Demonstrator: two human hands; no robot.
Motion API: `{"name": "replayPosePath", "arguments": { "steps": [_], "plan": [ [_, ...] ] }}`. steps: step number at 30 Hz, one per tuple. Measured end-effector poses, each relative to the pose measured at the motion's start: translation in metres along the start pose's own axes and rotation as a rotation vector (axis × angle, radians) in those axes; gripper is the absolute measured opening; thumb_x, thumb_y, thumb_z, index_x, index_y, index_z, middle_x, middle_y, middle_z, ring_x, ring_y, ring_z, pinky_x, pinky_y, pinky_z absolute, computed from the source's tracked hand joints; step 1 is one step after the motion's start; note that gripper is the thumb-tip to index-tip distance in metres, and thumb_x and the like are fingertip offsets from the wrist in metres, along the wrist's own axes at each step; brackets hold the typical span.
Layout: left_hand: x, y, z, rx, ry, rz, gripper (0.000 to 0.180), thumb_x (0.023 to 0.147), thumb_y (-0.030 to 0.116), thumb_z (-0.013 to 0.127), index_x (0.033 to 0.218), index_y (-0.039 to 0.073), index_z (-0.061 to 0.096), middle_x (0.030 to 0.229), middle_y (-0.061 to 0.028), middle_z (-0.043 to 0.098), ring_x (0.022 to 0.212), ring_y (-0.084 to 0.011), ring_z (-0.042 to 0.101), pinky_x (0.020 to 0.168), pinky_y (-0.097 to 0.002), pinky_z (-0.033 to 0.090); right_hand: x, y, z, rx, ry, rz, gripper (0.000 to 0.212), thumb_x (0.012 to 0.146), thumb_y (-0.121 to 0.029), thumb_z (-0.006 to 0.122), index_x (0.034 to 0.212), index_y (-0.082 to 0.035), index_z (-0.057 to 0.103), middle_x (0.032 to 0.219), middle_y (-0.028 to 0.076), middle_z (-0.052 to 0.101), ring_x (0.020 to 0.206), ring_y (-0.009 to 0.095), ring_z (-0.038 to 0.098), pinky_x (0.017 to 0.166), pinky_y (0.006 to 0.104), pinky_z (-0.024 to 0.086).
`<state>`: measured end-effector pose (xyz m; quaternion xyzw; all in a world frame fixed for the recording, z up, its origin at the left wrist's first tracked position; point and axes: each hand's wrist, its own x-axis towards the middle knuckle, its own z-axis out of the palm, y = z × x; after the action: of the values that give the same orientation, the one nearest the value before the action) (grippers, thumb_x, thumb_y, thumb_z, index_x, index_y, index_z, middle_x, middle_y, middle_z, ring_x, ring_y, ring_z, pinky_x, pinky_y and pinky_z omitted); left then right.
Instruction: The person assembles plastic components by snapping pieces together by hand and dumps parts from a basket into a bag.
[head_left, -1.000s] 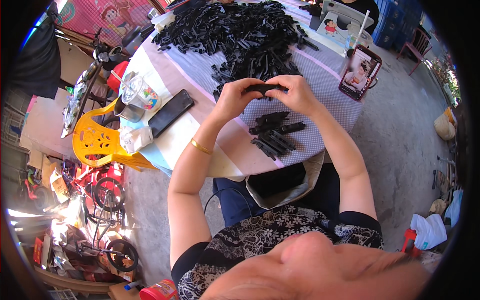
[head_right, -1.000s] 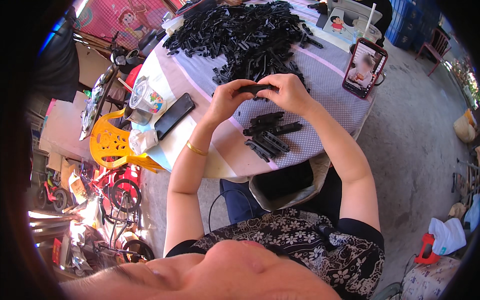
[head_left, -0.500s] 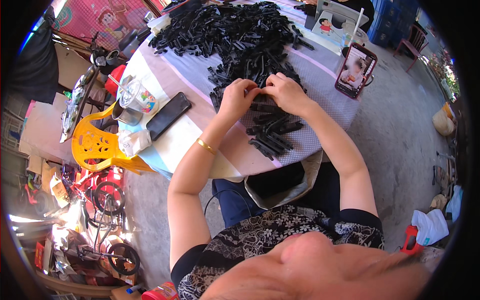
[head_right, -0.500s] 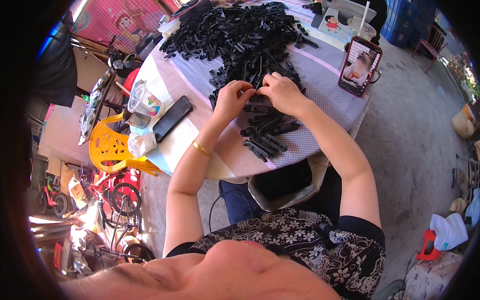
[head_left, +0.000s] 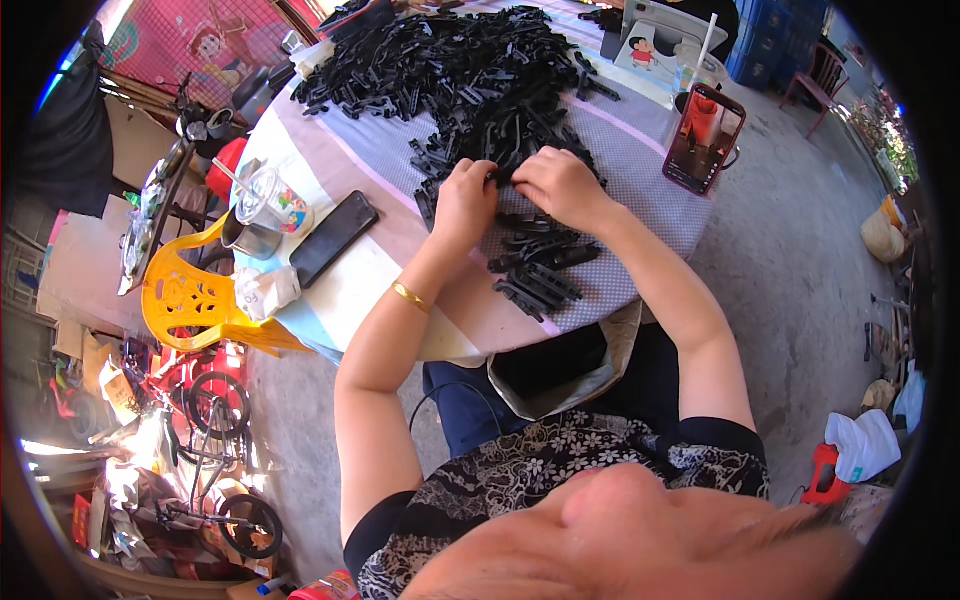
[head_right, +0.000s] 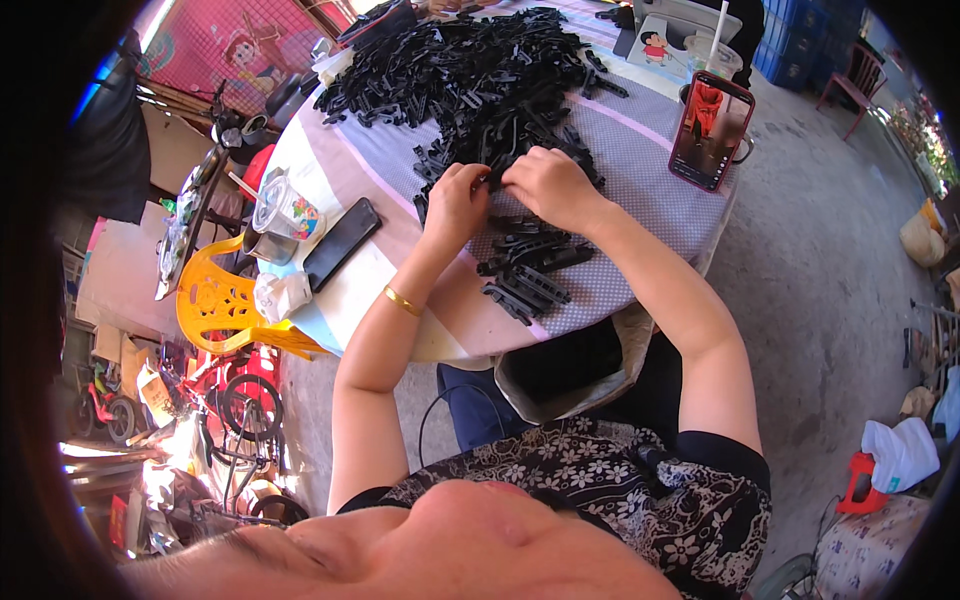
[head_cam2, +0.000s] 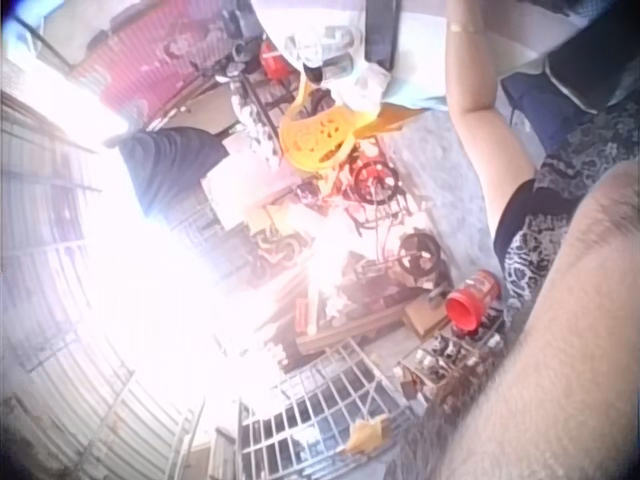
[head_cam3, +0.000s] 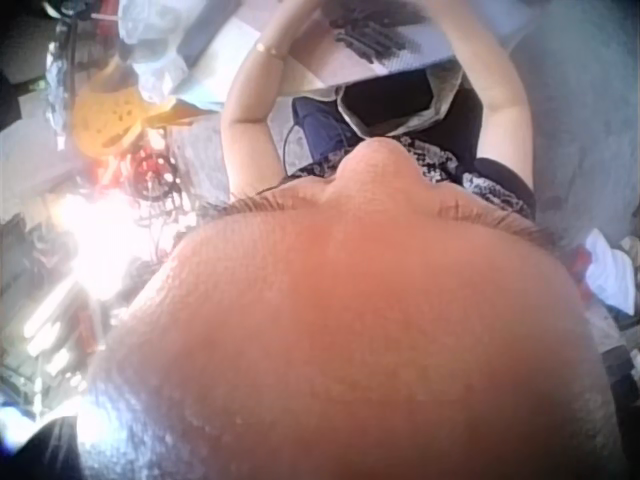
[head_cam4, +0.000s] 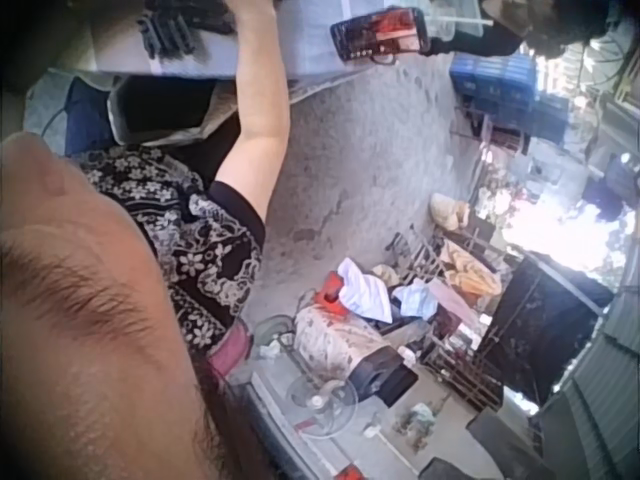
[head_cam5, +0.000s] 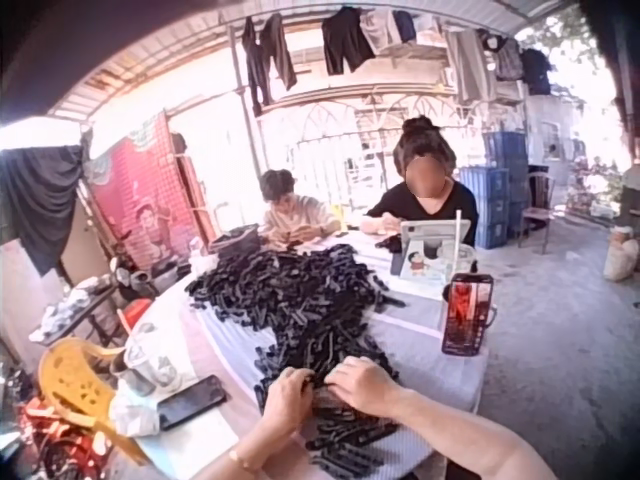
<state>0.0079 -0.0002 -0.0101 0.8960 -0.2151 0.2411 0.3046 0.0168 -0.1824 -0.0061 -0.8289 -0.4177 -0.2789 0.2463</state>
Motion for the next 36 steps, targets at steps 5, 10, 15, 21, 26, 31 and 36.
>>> {"name": "replayPosePath", "arguments": {
  "steps": [5,10,15,21,26,31,36],
  "plan": [
    [0.001,-0.007,0.001,-0.804,-0.103,-0.427,0.021,0.08,-0.006,0.048,0.1,-0.004,0.056,0.077,-0.0076,0.061,0.068,-0.0136,0.061,0.064,-0.0264,0.053,0.005,-0.007,-0.007,0.626,0.245,0.451,0.032,0.08,0.001,0.059,0.11,-0.003,0.051,0.076,0.005,0.059,0.072,0.011,0.061,0.06,0.023,0.05],
    [0.0,0.001,-0.004,-1.025,-0.198,-0.443,0.024,0.08,-0.007,0.046,0.102,-0.003,0.056,0.079,-0.0078,0.061,0.068,-0.0158,0.062,0.067,-0.028,0.053,0.01,-0.012,-0.007,1.216,0.25,0.498,0.027,0.082,0.001,0.058,0.108,0.0,0.051,0.087,0.006,0.058,0.075,0.01,0.059,0.064,0.0231,0.051],
    [0.002,0.011,-0.01,-1.056,-0.248,-0.506,0.027,0.08,-0.005,0.045,0.105,-0.003,0.055,0.088,-0.0098,0.061,0.079,-0.0177,0.063,0.075,-0.0291,0.053,0.001,0.002,0.012,0.957,0.208,0.501,0.027,0.078,-0.003,0.064,0.102,-0.001,0.053,0.08,0.003,0.058,0.075,0.009,0.059,0.064,0.0214,0.049],
    [0.002,0.008,-0.018,-1.275,-0.28,-0.447,0.032,0.085,0.002,0.05,0.116,-0.007,0.047,0.106,-0.0163,0.056,0.096,-0.0239,0.059,0.088,-0.032,0.048,0.006,-0.01,0.003,0.823,0.167,0.565,0.016,0.079,-0.005,0.064,0.093,0.001,0.06,0.078,0.005,0.064,0.071,0.009,0.061,0.064,0.0214,0.05],
    [0.002,0.013,-0.016,-0.97,-0.264,-0.374,0.033,0.086,0.004,0.053,0.117,-0.006,0.048,0.1,-0.011,0.059,0.086,-0.015,0.061,0.08,-0.0262,0.051,0.004,-0.011,0.0,0.766,0.173,0.498,0.015,0.078,-0.005,0.064,0.091,0.002,0.062,0.079,0.007,0.066,0.07,0.01,0.062,0.064,0.0219,0.05],
    [0.002,0.012,-0.02,-0.887,-0.2,-0.31,0.033,0.084,0.003,0.056,0.116,-0.004,0.051,0.097,-0.0098,0.062,0.082,-0.013,0.06,0.076,-0.0247,0.05,0.007,-0.014,-0.01,0.518,0.083,0.393,0.023,0.075,-0.01,0.068,0.094,0.002,0.061,0.086,0.01,0.065,0.07,0.015,0.062,0.061,0.0242,0.048],
    [0.002,0.013,-0.021,-0.703,-0.094,-0.105,0.034,0.08,0.002,0.06,0.113,-0.002,0.054,0.092,-0.0097,0.064,0.079,-0.0121,0.06,0.07,-0.0246,0.048,0.004,-0.009,-0.009,0.563,0.128,0.316,0.041,0.069,-0.017,0.074,0.102,0.001,0.059,0.091,0.012,0.063,0.074,0.018,0.062,0.066,0.0263,0.048]
  ]
}}
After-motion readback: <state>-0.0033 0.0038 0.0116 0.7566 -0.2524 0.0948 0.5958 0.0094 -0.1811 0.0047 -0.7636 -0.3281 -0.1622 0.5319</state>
